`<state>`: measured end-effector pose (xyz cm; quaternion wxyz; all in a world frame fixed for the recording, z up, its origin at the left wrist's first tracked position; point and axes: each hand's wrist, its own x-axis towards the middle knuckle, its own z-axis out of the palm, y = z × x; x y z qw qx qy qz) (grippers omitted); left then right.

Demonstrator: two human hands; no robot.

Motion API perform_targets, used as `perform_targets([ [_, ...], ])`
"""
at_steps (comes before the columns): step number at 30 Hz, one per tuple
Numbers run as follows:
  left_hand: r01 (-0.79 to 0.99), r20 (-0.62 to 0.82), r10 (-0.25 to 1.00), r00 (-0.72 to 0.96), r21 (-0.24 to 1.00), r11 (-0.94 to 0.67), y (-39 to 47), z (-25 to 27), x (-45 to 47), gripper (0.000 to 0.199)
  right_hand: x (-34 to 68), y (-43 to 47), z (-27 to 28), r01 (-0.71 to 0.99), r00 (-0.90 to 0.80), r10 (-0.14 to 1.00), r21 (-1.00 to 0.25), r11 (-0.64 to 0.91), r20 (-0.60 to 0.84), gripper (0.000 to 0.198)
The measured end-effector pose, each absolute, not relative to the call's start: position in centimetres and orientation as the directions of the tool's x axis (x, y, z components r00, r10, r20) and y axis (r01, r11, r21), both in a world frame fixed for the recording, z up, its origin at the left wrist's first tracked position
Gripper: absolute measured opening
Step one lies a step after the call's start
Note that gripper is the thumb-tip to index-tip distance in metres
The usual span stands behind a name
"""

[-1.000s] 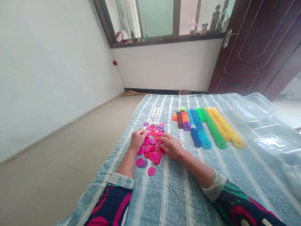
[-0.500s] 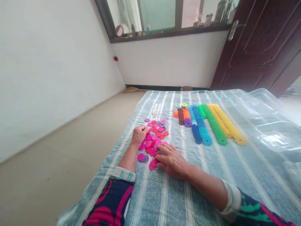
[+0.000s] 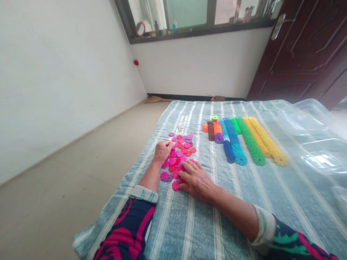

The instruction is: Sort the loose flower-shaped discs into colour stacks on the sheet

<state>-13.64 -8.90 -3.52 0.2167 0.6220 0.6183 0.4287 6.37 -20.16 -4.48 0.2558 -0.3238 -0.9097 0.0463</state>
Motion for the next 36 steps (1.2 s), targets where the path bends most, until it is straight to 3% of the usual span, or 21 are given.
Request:
perform_targets([
  [11,0.562,0.242,0.961,-0.136,0.818,-0.126,-9.1,-3.3,-13.7,0.027,6.5,-21.1,-4.0,0.430,-0.731,0.496,-0.248,0.868,0.469,0.012],
  [21,0.545,0.223,0.963,-0.154,0.832,-0.105,-9.2,-3.3,-13.8,0.031,6.7,-20.5,-3.9,0.428,-0.753,0.496,-0.251,0.868,0.432,0.017],
  [36,0.611,0.346,0.884,-0.314,0.786,-0.090,-8.1,-4.7,-14.9,0.032,6.7,-20.3,-4.2,0.419,-0.755,0.485,-0.243,0.875,0.442,0.012],
])
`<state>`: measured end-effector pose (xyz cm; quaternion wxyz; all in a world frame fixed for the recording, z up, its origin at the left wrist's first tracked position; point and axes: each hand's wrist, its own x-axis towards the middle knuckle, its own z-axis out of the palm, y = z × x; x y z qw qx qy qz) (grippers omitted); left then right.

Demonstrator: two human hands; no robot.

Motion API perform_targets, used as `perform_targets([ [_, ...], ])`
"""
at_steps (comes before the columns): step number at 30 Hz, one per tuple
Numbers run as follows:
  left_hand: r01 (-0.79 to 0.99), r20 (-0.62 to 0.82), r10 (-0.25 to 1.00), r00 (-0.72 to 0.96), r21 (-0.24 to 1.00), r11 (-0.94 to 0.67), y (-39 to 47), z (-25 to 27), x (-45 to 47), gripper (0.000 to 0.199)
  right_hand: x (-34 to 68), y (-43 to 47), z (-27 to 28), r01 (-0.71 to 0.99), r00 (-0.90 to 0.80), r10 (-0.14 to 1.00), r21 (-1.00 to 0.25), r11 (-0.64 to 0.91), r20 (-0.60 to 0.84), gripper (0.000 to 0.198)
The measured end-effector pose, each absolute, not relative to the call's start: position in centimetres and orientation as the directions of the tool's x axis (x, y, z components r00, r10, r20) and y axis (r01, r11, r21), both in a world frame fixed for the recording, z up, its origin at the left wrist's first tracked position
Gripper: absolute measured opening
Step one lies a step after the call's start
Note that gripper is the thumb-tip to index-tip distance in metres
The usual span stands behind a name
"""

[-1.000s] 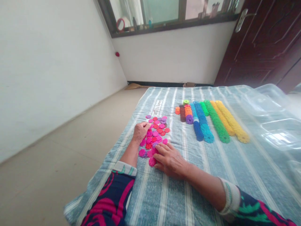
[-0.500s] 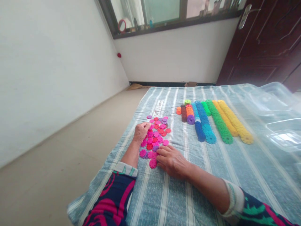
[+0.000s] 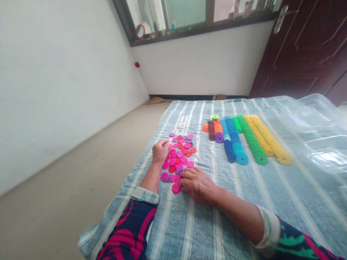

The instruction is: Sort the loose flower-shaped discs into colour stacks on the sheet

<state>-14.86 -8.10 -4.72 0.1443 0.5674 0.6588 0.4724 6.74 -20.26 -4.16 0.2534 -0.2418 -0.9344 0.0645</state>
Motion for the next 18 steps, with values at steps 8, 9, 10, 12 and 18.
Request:
perform_targets([
  [8,0.770,0.362,0.903,-0.230,0.636,-0.059,-8.7,-3.3,-15.4,0.022,6.8,-20.2,-4.4,0.413,-0.752,0.480,-0.245,0.877,0.452,0.013],
  [9,0.772,0.323,0.919,-0.225,0.635,-0.035,-8.9,-3.1,-15.5,0.024,6.8,-20.2,-4.5,0.412,-0.752,0.479,-0.245,0.878,0.453,0.013],
  [10,0.769,0.280,0.935,-0.219,0.639,-0.012,-9.0,-3.0,-15.5,0.025,6.8,-20.2,-4.5,0.412,-0.752,0.480,-0.245,0.877,0.453,0.013],
  [12,0.758,0.196,0.960,-0.200,0.652,0.024,-9.3,-2.7,-15.6,0.028,6.8,-20.2,-4.4,0.415,-0.752,0.481,-0.244,0.877,0.451,0.014],
  [18,0.696,0.070,0.991,-0.114,0.718,0.029,-9.6,-2.2,-15.8,0.030,6.8,-20.2,-4.4,0.417,-0.755,0.483,-0.244,0.876,0.444,0.013],
])
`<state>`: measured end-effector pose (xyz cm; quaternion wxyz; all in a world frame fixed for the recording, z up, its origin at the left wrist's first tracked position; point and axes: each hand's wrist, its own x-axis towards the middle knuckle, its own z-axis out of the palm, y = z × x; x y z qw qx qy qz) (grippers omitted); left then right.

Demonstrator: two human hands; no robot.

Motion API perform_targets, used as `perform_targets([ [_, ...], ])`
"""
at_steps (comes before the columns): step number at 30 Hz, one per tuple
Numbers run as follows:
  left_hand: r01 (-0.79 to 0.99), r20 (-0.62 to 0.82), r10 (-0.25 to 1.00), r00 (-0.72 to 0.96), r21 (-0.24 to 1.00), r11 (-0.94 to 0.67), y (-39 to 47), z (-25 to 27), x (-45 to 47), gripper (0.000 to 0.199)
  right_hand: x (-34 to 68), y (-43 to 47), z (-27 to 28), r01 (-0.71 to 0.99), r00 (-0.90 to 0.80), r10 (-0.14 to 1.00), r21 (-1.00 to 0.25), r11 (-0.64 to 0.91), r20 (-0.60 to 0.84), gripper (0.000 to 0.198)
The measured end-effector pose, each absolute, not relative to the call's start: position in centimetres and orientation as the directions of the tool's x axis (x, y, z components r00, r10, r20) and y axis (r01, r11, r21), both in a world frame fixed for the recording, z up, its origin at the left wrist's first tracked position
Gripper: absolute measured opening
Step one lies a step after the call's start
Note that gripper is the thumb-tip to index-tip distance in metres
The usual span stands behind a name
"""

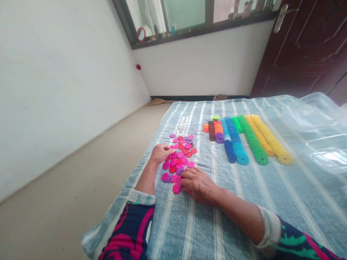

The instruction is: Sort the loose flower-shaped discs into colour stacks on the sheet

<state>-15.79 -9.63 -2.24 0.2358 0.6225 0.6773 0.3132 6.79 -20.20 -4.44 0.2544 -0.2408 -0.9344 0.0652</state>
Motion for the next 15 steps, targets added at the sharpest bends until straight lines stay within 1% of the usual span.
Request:
perform_targets([
  [4,0.635,0.002,0.997,-0.083,0.771,0.051,-9.76,-2.08,-15.67,0.023,6.80,-20.19,-4.42,0.418,-0.753,0.486,-0.247,0.874,0.443,0.013],
  [8,0.538,-0.035,0.994,-0.104,0.839,0.085,-10.07,-1.73,-15.37,0.015,6.78,-20.16,-4.39,0.416,-0.753,0.484,-0.247,0.875,0.445,0.013],
  [15,0.290,-0.035,0.991,-0.126,0.955,0.070,-10.54,-1.24,-14.94,0.019,6.78,-20.17,-4.31,0.418,-0.757,0.487,-0.251,0.873,0.435,0.013],
])
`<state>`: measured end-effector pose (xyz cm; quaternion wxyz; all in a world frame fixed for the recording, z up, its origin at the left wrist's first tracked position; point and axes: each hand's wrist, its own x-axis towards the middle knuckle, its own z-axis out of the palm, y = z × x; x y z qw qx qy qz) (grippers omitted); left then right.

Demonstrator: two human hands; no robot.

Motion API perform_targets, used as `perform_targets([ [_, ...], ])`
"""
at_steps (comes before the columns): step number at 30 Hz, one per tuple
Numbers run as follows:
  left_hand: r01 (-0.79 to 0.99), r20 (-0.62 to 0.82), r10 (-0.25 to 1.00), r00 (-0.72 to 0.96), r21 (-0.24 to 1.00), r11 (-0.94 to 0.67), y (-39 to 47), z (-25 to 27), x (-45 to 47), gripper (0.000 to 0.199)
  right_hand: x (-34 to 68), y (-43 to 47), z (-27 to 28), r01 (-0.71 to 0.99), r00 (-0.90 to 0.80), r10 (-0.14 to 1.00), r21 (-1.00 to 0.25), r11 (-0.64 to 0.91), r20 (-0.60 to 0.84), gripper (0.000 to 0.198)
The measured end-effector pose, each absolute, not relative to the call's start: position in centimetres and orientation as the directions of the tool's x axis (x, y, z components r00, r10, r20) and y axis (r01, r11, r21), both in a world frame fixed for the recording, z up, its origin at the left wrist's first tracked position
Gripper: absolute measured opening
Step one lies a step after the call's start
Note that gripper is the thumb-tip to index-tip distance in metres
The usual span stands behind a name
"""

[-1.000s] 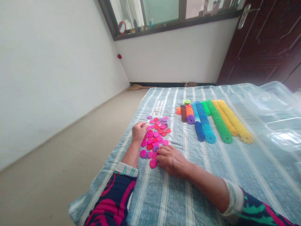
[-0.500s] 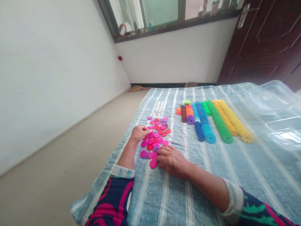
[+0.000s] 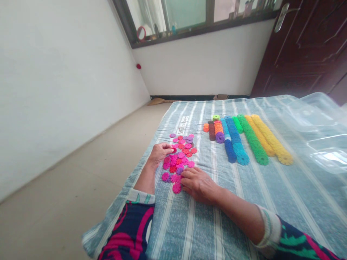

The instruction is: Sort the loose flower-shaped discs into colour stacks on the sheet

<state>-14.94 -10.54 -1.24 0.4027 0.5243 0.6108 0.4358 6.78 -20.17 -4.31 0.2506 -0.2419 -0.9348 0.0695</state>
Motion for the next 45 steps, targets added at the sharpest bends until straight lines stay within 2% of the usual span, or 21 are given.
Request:
perform_targets([
  [4,0.202,-0.035,0.989,-0.142,0.977,0.064,-10.6,-1.3,-14.8,0.021,6.8,-20.2,-4.2,0.416,-0.760,0.489,-0.258,0.872,0.429,0.013],
  [13,0.235,0.017,0.977,-0.212,0.972,0.034,-10.2,-1.8,-14.7,0.027,6.8,-20.2,-4.1,0.423,-0.758,0.497,-0.261,0.868,0.423,0.012],
  [18,0.307,0.054,0.961,-0.272,0.951,0.034,-10.1,-1.9,-14.8,0.027,6.8,-20.2,-4.2,0.421,-0.753,0.494,-0.259,0.869,0.434,0.012],
  [24,0.425,0.109,0.958,-0.265,0.905,0.014,-9.8,-2.5,-15.2,0.022,6.9,-20.1,-4.2,0.416,-0.763,0.488,-0.257,0.872,0.424,0.011],
  [28,0.554,0.181,0.947,-0.265,0.832,-0.004,-9.2,-3.3,-15.7,0.019,6.8,-20.1,-4.2,0.423,-0.761,0.498,-0.264,0.867,0.416,0.012],
  [32,0.734,0.337,0.905,-0.259,0.678,-0.043,-9.1,-3.1,-16.0,0.018,6.9,-20.2,-4.0,0.422,-0.763,0.494,-0.258,0.869,0.416,0.011],
  [35,0.782,0.378,0.888,-0.262,0.623,-0.035,-9.3,-2.7,-15.8,0.018,6.9,-20.2,-3.9,0.421,-0.760,0.493,-0.256,0.870,0.424,0.012],
  [38,0.763,0.361,0.899,-0.246,0.645,-0.051,-9.6,-2.4,-15.4,0.018,6.9,-20.2,-3.9,0.420,-0.752,0.494,-0.260,0.869,0.437,0.013],
  [45,0.612,0.262,0.954,-0.143,0.781,-0.123,-9.9,-2.3,-14.2,0.022,6.8,-20.2,-4.2,0.414,-0.751,0.489,-0.261,0.872,0.443,0.011],
])
